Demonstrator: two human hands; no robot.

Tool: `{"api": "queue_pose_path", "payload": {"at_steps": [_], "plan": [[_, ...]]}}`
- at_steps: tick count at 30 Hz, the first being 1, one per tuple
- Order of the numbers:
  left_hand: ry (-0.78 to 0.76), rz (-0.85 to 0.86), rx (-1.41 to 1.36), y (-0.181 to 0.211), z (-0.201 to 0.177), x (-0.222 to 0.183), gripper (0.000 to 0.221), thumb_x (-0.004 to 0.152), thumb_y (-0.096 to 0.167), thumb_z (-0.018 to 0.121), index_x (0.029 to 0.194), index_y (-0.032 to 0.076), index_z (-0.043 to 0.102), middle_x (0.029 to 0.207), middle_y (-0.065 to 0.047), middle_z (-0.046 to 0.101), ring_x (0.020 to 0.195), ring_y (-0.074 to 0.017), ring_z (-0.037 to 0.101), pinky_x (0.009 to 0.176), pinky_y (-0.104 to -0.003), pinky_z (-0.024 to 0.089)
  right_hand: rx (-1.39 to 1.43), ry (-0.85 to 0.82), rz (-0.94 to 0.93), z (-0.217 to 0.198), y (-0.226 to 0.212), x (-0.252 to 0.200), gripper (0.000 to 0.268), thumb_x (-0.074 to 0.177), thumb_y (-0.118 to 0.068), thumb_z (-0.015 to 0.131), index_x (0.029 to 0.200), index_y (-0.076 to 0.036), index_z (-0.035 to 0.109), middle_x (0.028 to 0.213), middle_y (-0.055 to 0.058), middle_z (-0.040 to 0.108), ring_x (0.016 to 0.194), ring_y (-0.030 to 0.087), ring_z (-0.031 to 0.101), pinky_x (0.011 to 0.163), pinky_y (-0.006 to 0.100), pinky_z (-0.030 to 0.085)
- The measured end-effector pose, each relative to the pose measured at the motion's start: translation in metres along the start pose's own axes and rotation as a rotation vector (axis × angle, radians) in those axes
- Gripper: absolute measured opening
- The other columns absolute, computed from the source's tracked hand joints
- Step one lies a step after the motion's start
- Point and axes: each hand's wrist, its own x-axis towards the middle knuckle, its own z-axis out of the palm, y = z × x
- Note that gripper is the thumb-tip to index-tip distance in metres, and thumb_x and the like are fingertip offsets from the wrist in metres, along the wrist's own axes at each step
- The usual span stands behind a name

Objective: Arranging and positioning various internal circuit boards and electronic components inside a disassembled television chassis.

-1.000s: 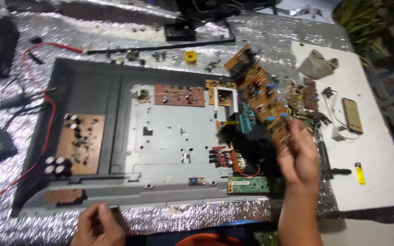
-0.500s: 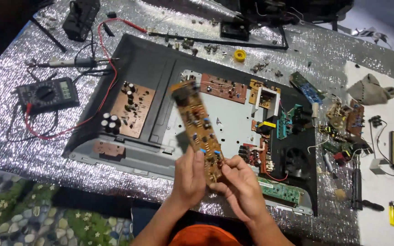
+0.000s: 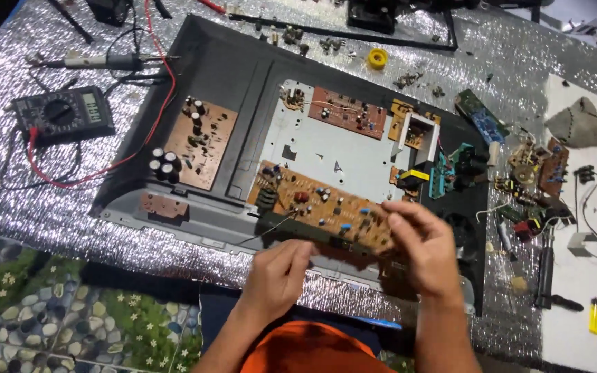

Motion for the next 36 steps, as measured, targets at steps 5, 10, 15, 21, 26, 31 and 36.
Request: {"api": "queue_pose_path", "payload": {"at_steps": [5,10,15,21,26,31,36], "plan": [[0.138,0.069,0.257,-0.025,-0.017,-0.022,0.013,0.087,0.001,0.063,0.082,0.001,0.074,0.073,-0.007,0.077,0.043,-0.0121,0.058,0.035,-0.025,0.041,-0.052,-0.067,0.037,0.000,-0.036,0.032,0.030,0.094,-0.008,0.064,0.120,0.006,0.067,0.104,0.020,0.069,0.071,0.021,0.061,0.051,0.030,0.055],[0.276,0.111,0.444,-0.023,-0.034,-0.030,0.010,0.089,0.001,0.064,0.090,-0.001,0.074,0.068,-0.006,0.073,0.040,-0.0122,0.052,0.038,-0.027,0.038,-0.031,-0.165,0.084,0.022,-0.033,0.043,0.026,0.094,-0.004,0.065,0.118,0.004,0.069,0.101,0.019,0.071,0.063,0.016,0.060,0.042,0.022,0.052],[0.335,0.145,0.520,-0.017,-0.041,-0.032,0.009,0.091,0.000,0.063,0.086,-0.001,0.071,0.061,-0.003,0.059,0.042,-0.0145,0.039,0.041,-0.030,0.032,-0.137,-0.188,0.117,0.046,-0.028,0.043,0.024,0.095,-0.006,0.066,0.116,0.003,0.074,0.084,0.011,0.065,0.063,0.013,0.054,0.049,0.028,0.058],[0.367,0.109,0.596,-0.035,-0.048,-0.040,0.014,0.090,0.001,0.066,0.077,0.002,0.071,0.059,-0.001,0.064,0.039,-0.0114,0.041,0.038,-0.027,0.032,-0.294,-0.319,0.116,0.057,-0.028,0.040,0.035,0.092,-0.007,0.068,0.125,0.003,0.069,0.076,0.010,0.066,0.064,0.015,0.060,0.056,0.028,0.061],[0.384,0.049,0.573,-0.022,-0.053,-0.033,0.007,0.088,-0.001,0.067,0.091,-0.002,0.073,0.070,-0.006,0.070,0.043,-0.0143,0.049,0.042,-0.029,0.039,-0.595,-0.307,-0.042,0.066,-0.036,0.032,0.063,0.074,-0.013,0.085,0.133,-0.002,0.065,0.104,0.010,0.070,0.076,0.017,0.068,0.063,0.028,0.055],[0.352,-0.031,0.594,-0.030,-0.052,-0.033,0.024,0.090,0.005,0.068,0.113,-0.001,0.070,0.089,-0.010,0.078,0.048,-0.0149,0.061,0.045,-0.029,0.047,-0.872,-0.267,-0.326,0.065,-0.026,0.036,0.069,0.068,-0.023,0.090,0.130,-0.003,0.066,0.122,0.016,0.074,0.105,0.028,0.073,0.087,0.038,0.060],[0.347,-0.009,0.573,-0.042,-0.051,-0.035,0.029,0.088,-0.002,0.067,0.117,-0.006,0.070,0.090,-0.015,0.080,0.042,-0.0105,0.059,0.035,-0.022,0.044,-0.904,-0.205,-0.411,0.062,-0.022,0.039,0.064,0.066,-0.024,0.093,0.120,-0.001,0.069,0.108,0.011,0.073,0.085,0.022,0.070,0.076,0.033,0.059]]}}
